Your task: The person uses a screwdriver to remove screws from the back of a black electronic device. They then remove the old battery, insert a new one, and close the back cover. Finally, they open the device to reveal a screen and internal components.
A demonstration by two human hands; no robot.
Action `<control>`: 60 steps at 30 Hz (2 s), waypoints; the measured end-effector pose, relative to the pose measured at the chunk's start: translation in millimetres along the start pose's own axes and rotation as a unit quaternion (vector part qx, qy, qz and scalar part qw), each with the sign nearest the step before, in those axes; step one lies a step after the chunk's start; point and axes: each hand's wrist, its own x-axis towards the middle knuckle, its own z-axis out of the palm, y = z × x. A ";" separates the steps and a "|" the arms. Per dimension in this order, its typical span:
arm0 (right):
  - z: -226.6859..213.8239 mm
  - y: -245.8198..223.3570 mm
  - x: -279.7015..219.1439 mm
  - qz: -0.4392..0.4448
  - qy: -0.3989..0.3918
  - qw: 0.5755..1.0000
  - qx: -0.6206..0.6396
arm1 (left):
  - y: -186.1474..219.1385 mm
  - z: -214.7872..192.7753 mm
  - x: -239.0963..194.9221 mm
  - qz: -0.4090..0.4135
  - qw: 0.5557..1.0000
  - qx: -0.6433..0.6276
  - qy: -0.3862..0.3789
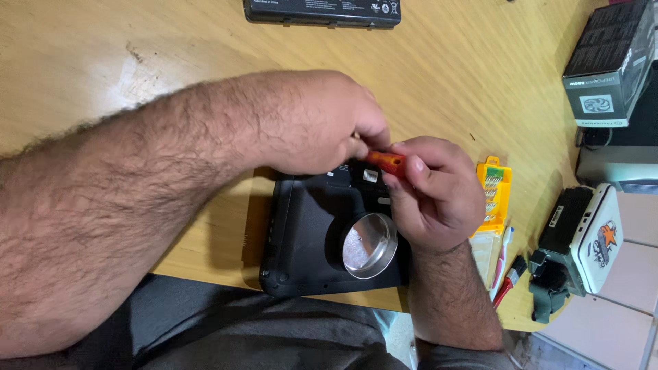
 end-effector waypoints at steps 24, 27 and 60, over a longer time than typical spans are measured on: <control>6.7 -0.8 3.1 0.001 -0.029 0.998 0.062 | 2.5 -10.0 0.1 -0.169 0.972 0.147 -0.072; 5.9 -0.1 3.5 0.005 -0.036 0.997 0.067 | -1.7 -7.7 0.9 -0.154 0.975 0.150 -0.061; 10.1 2.9 -11.4 0.057 0.023 0.998 -0.022 | -2.3 -3.6 0.9 -0.155 0.977 0.144 -0.036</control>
